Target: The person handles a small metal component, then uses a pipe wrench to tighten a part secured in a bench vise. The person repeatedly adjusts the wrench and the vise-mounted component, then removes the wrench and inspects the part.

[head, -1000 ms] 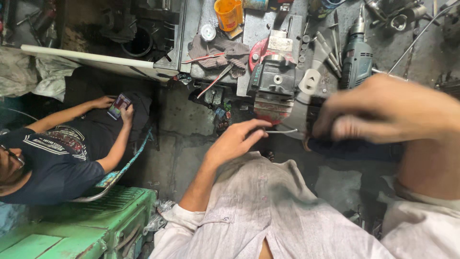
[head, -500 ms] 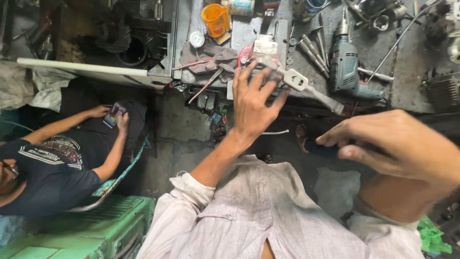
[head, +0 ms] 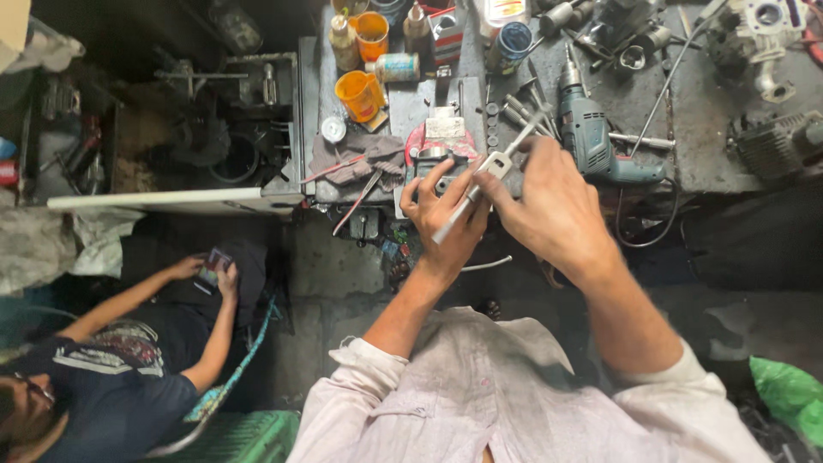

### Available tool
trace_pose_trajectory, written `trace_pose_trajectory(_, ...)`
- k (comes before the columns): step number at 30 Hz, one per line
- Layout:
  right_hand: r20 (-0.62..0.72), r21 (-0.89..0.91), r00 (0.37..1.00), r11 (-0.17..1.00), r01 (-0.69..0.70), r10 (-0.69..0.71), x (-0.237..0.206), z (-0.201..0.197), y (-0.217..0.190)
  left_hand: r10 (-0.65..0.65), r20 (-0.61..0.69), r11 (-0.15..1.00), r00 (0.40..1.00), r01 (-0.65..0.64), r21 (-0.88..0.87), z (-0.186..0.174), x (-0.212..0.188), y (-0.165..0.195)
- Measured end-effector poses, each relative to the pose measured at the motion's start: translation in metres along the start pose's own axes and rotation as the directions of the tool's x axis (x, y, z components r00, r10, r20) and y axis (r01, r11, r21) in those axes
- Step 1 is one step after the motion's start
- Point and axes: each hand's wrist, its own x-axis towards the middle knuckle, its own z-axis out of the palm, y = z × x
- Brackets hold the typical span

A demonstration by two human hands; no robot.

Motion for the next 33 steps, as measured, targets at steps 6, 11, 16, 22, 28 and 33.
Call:
trace_pose_trajectory(6,0.116,0.228,0.786,0.787,0.574,-0.607,0.037,-0.017,0.0,0.003,0.04,0.999,0.999,-0.006,0.053,0.007,-0.003,-0.004)
trace_pose_trajectory(11,0.121,0.725,0.45,0.388,0.569,-0.885,0.049,-0.043,0.019,0.066,-0.038,0.998,0.997,-0.066,0.007,0.006,0.0,-0.001)
trace_pose_trajectory(16,0.067,0.108,0.895,0.895,0.434,-0.442,0.022,-0.058,0.029,-0.006,-0.008,1.0,1.0,0.006,0.009,0.002,0.002,0.003)
trace_pose_trajectory(22,0.053,-0.329,0.998,0.943,0.05,-0.035,0.013,-0.047,0.001,0.011,0.031,1.0,0.999,-0.012,0.022,-0.002,0.002,0.007)
trace_pose_trajectory(28,0.183,-0.19,0.967,0.959,0.212,-0.177,0.008,-0.033,0.002,0.022,0.06,0.999,0.998,-0.025,0.045,0.001,0.003,0.007)
trace_pose_trajectory(33,0.146,-0.096,0.877,0.876,0.474,-0.458,0.02,-0.007,0.008,0.022,0.016,1.0,1.0,-0.023,0.02,0.01,-0.004,-0.003)
